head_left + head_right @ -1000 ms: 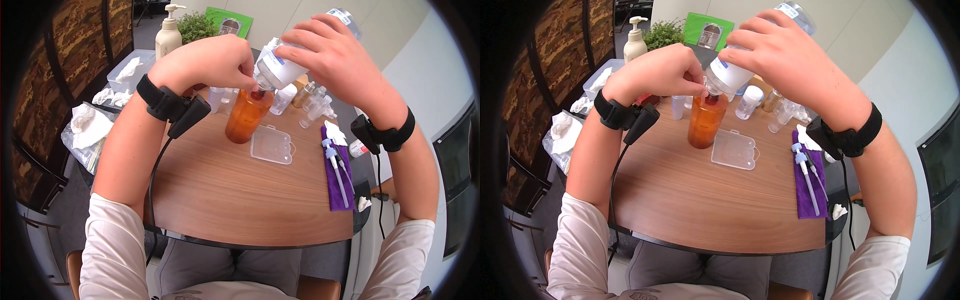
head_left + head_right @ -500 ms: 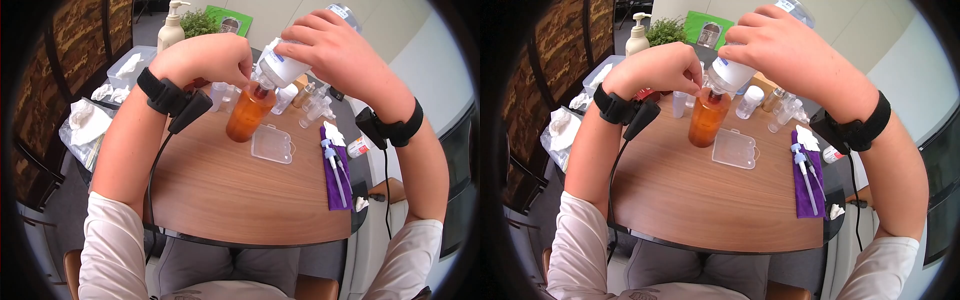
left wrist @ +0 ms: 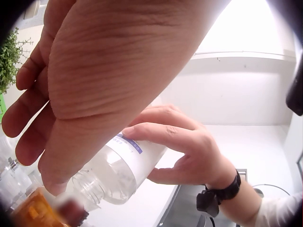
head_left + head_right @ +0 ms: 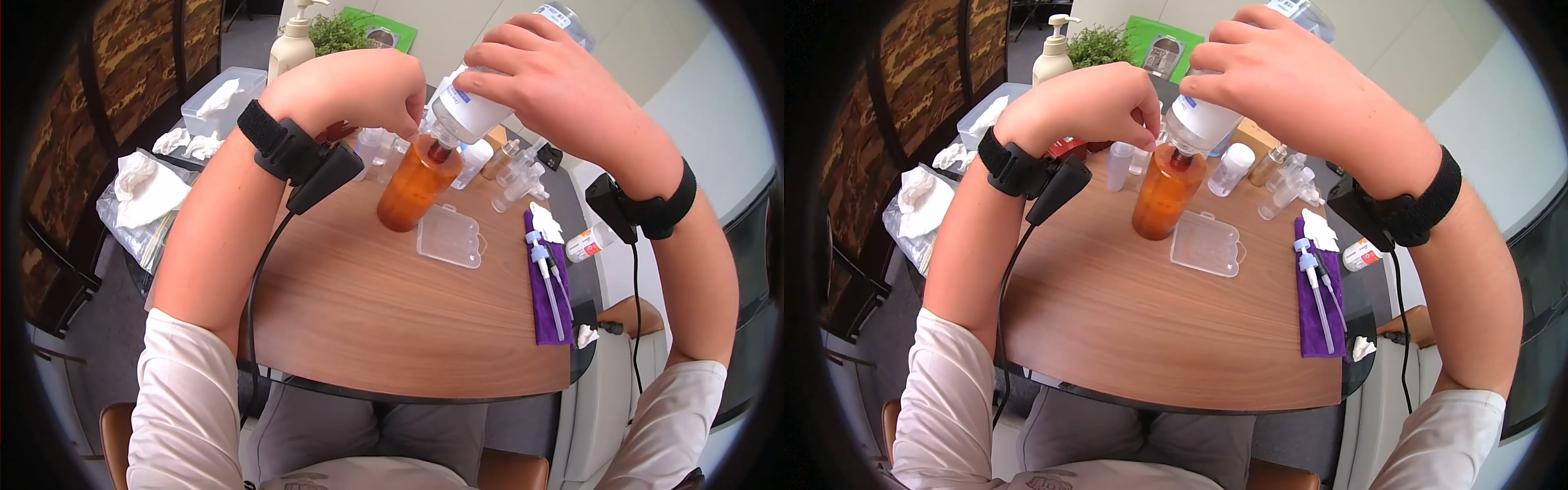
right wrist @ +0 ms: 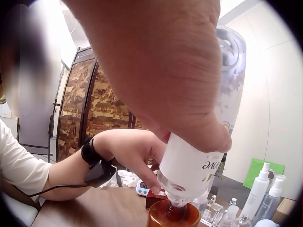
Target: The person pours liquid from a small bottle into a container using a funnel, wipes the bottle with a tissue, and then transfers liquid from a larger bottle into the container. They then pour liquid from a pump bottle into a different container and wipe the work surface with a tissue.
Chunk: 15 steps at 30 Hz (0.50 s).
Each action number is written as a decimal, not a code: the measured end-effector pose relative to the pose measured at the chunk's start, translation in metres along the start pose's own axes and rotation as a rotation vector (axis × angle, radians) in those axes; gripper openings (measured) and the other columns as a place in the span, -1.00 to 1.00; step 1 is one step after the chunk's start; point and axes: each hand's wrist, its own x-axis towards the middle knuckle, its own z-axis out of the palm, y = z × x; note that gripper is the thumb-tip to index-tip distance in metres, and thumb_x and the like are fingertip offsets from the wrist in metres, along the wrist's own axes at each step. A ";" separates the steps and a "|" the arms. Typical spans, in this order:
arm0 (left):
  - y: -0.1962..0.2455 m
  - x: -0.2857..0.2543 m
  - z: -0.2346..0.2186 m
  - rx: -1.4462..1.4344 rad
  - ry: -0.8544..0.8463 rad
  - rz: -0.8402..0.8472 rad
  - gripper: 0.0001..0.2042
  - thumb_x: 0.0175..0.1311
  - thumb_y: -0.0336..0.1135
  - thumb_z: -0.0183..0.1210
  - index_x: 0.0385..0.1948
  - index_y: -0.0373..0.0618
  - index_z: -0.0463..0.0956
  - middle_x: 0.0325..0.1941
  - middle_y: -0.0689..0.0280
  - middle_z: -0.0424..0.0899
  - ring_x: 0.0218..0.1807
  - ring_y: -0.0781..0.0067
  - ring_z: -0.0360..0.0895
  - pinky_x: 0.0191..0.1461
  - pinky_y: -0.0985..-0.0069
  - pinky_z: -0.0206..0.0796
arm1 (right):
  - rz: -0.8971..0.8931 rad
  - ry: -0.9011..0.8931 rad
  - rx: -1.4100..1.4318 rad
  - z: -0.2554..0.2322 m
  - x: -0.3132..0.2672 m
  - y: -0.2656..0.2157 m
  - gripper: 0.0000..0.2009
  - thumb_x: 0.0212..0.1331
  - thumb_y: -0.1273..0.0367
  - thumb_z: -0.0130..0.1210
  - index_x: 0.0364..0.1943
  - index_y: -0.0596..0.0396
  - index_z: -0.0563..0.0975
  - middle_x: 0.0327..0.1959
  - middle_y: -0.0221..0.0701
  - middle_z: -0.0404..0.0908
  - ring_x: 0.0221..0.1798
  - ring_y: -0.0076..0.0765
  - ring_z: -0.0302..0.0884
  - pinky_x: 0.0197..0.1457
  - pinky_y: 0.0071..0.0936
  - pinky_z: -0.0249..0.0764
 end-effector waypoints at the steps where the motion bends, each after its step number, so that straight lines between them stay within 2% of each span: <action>1: 0.001 0.000 0.000 -0.001 -0.004 0.000 -0.77 0.22 -0.32 0.40 -0.19 -0.29 0.78 -0.29 0.14 0.83 -0.33 0.24 0.75 -0.19 0.36 0.59 | 0.004 0.002 -0.015 0.000 -0.001 -0.001 -0.57 -0.04 0.58 0.38 0.00 -0.07 0.71 0.04 -0.47 0.73 0.23 -0.22 0.59 0.40 -0.26 0.46; 8: 0.006 0.002 0.001 -0.082 -0.043 -0.008 -0.74 0.21 -0.29 0.43 -0.18 -0.28 0.79 -0.33 0.15 0.83 -0.34 0.29 0.74 -0.21 0.39 0.58 | 0.032 0.001 0.009 0.001 -0.010 0.002 -0.56 -0.02 0.55 0.37 0.02 -0.07 0.68 0.06 -0.46 0.70 0.24 -0.22 0.58 0.41 -0.25 0.46; 10: 0.008 0.001 0.000 -0.048 -0.081 -0.037 -0.72 0.21 -0.25 0.46 -0.18 -0.27 0.80 -0.35 0.15 0.83 -0.33 0.31 0.74 -0.21 0.40 0.57 | -0.051 -0.057 0.108 -0.010 -0.010 0.009 -0.74 0.26 0.45 0.26 0.03 0.06 0.68 -0.15 -0.42 0.72 -0.03 -0.35 0.65 0.14 -0.37 0.49; 11: 0.009 0.001 0.001 -0.041 -0.087 -0.038 -0.72 0.21 -0.25 0.46 -0.18 -0.27 0.80 -0.35 0.15 0.83 -0.33 0.31 0.74 -0.21 0.40 0.57 | -0.044 -0.052 0.110 -0.010 -0.013 0.008 -0.74 0.26 0.45 0.26 0.03 0.06 0.68 -0.15 -0.42 0.72 -0.03 -0.35 0.65 0.14 -0.37 0.49; 13: 0.007 0.001 0.005 -0.059 0.001 0.031 -0.72 0.23 -0.23 0.47 -0.19 -0.27 0.80 -0.35 0.15 0.83 -0.33 0.33 0.74 -0.19 0.41 0.56 | -0.010 -0.105 0.132 -0.009 -0.016 0.007 -0.72 0.20 0.42 0.19 0.01 0.00 0.67 -0.10 -0.40 0.67 0.11 -0.23 0.57 0.31 -0.29 0.36; 15: 0.010 -0.006 0.011 -0.094 0.042 0.028 -0.72 0.25 -0.23 0.46 -0.18 -0.27 0.80 -0.35 0.15 0.83 -0.33 0.35 0.73 -0.18 0.42 0.56 | -0.018 -0.081 0.124 -0.009 -0.017 0.007 -0.74 0.22 0.42 0.19 -0.01 0.00 0.67 -0.13 -0.41 0.66 0.08 -0.24 0.58 0.28 -0.30 0.38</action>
